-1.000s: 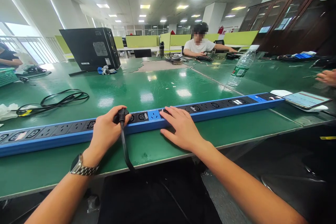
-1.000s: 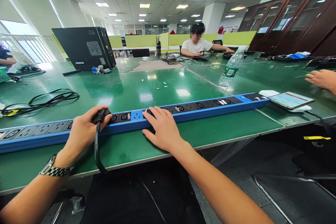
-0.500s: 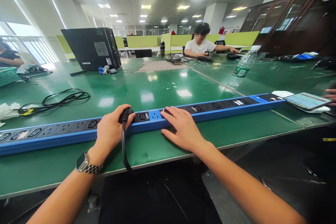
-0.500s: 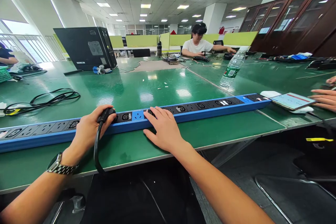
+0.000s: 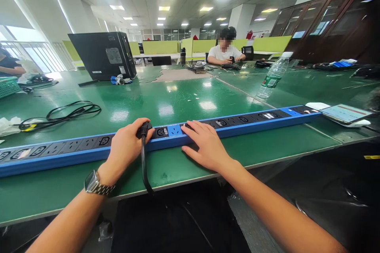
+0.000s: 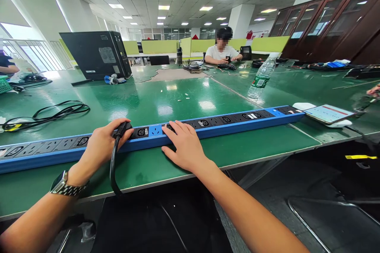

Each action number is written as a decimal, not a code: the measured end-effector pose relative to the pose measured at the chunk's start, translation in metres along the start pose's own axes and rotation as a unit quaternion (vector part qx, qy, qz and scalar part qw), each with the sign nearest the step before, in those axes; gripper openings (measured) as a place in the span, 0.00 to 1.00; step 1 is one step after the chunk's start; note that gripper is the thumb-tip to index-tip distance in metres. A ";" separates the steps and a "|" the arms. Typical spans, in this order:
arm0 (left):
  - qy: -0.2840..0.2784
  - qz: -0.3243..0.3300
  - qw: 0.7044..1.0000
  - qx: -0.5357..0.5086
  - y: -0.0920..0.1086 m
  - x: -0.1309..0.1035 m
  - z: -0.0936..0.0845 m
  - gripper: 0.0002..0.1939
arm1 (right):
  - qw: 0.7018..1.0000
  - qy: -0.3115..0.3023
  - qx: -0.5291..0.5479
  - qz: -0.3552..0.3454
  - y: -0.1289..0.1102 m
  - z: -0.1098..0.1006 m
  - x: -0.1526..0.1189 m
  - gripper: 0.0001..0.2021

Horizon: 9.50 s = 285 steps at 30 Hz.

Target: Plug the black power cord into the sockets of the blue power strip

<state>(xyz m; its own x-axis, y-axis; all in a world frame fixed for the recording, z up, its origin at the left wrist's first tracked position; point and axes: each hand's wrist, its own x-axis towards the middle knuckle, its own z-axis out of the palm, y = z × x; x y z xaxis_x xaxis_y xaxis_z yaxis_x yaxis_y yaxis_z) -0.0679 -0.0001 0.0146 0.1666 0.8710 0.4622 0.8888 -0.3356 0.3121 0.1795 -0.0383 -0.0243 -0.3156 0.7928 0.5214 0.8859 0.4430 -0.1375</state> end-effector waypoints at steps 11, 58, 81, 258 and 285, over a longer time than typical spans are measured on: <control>0.023 0.005 1.000 -0.018 -0.002 -0.006 0.001 0.19 | 1.000 0.008 0.002 -0.003 0.001 0.002 0.000 0.26; 0.004 0.027 0.998 -0.060 0.014 0.006 0.005 0.16 | 1.000 -0.001 0.010 0.001 -0.001 -0.001 0.001 0.27; 0.015 0.039 0.995 -0.087 0.002 0.004 0.008 0.20 | 1.000 0.000 0.009 0.005 -0.001 -0.001 0.000 0.27; 0.044 -0.064 0.996 -0.039 -0.034 -0.002 -0.021 0.13 | 1.000 -0.007 0.013 0.007 -0.001 -0.002 0.001 0.27; -0.077 0.009 0.996 -0.054 -0.042 -0.010 -0.018 0.25 | 1.000 0.001 0.011 -0.004 0.001 0.000 0.000 0.27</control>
<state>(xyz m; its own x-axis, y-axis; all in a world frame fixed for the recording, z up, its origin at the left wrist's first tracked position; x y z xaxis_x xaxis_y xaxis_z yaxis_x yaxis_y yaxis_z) -0.1149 -0.0013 0.0113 0.2533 0.9062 0.3385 0.8355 -0.3813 0.3957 0.1801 -0.0374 -0.0244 -0.3222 0.7879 0.5248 0.8751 0.4593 -0.1523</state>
